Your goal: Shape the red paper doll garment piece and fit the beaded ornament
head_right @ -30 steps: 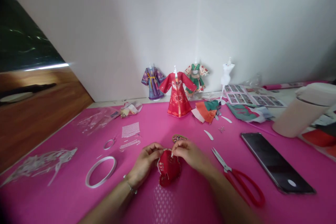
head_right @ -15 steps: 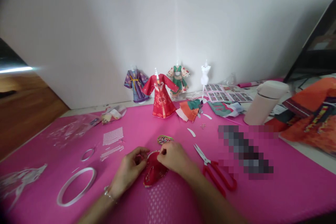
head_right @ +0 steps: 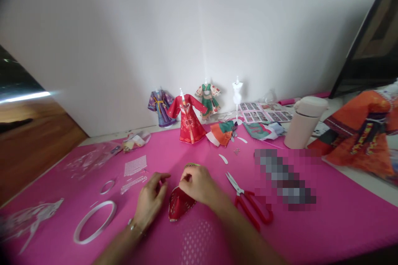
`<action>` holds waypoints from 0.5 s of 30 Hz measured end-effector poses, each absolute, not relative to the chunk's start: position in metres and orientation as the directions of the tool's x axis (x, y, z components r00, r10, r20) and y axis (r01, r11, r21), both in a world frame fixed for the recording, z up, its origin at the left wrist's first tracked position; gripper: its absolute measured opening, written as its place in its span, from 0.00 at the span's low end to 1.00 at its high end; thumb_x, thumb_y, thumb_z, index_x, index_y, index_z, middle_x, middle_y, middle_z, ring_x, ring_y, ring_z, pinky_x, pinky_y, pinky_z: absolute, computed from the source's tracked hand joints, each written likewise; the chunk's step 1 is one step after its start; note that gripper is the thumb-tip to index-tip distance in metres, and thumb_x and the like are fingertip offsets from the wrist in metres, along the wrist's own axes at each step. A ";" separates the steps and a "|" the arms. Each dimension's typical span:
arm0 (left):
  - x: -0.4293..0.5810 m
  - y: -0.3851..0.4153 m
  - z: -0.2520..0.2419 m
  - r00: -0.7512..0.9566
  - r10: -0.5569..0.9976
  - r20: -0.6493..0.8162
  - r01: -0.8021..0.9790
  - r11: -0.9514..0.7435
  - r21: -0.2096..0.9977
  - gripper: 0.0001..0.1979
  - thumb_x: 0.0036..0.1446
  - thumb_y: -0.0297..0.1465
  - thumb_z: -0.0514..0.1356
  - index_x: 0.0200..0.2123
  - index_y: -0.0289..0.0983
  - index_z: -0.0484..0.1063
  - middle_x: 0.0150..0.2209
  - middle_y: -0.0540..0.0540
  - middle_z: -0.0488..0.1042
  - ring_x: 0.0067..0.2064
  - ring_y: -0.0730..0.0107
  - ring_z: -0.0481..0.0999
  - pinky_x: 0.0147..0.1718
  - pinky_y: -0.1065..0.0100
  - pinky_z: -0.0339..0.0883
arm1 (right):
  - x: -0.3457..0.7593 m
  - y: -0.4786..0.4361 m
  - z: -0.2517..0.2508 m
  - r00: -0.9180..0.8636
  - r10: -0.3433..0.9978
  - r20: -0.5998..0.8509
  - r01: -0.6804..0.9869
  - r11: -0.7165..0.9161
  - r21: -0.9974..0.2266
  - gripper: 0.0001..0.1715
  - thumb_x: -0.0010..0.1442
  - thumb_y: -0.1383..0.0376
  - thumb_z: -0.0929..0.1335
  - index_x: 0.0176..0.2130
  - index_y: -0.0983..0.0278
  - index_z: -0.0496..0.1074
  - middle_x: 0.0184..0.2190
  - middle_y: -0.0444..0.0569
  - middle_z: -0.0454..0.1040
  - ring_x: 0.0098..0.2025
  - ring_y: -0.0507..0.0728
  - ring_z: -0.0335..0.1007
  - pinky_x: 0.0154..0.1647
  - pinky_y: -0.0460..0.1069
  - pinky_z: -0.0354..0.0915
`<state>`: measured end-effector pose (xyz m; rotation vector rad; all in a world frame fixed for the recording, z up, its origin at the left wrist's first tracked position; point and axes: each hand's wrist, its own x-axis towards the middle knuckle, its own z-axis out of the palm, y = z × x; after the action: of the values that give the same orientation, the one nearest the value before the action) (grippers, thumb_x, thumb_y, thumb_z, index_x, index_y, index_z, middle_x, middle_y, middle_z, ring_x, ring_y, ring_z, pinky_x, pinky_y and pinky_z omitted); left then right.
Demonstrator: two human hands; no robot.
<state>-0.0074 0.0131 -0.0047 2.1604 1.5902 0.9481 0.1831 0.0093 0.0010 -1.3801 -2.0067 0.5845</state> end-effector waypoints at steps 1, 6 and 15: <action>-0.007 0.013 -0.004 0.162 0.924 0.346 0.735 -0.347 0.583 0.13 0.57 0.29 0.50 0.41 0.37 0.72 0.33 0.46 0.75 0.30 0.65 0.74 0.30 0.66 0.66 | 0.183 0.009 0.002 -0.293 0.928 0.232 0.639 0.370 -0.674 0.12 0.66 0.59 0.68 0.35 0.65 0.73 0.33 0.44 0.75 0.33 0.51 0.72 0.36 0.50 0.70; -0.009 0.008 0.002 0.165 0.875 0.455 0.786 -0.396 0.475 0.13 0.61 0.31 0.50 0.43 0.38 0.72 0.33 0.47 0.75 0.27 0.68 0.73 0.27 0.69 0.62 | 0.182 0.009 -0.003 -0.424 0.890 0.166 0.601 0.414 -0.684 0.13 0.65 0.58 0.68 0.40 0.65 0.73 0.36 0.45 0.75 0.34 0.52 0.73 0.36 0.51 0.71; 0.001 -0.015 0.063 0.203 0.747 0.633 0.562 -0.618 0.549 0.06 0.63 0.32 0.55 0.38 0.40 0.71 0.29 0.49 0.71 0.27 0.70 0.68 0.27 0.70 0.61 | 0.181 0.012 -0.010 -0.420 0.893 0.162 0.564 0.397 -0.724 0.14 0.66 0.57 0.68 0.46 0.65 0.72 0.43 0.48 0.75 0.39 0.54 0.73 0.40 0.54 0.72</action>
<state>0.0012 -0.0154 0.0628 2.2753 1.2582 1.3791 0.1805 0.0118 -0.0098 -1.2403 -2.1179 0.7972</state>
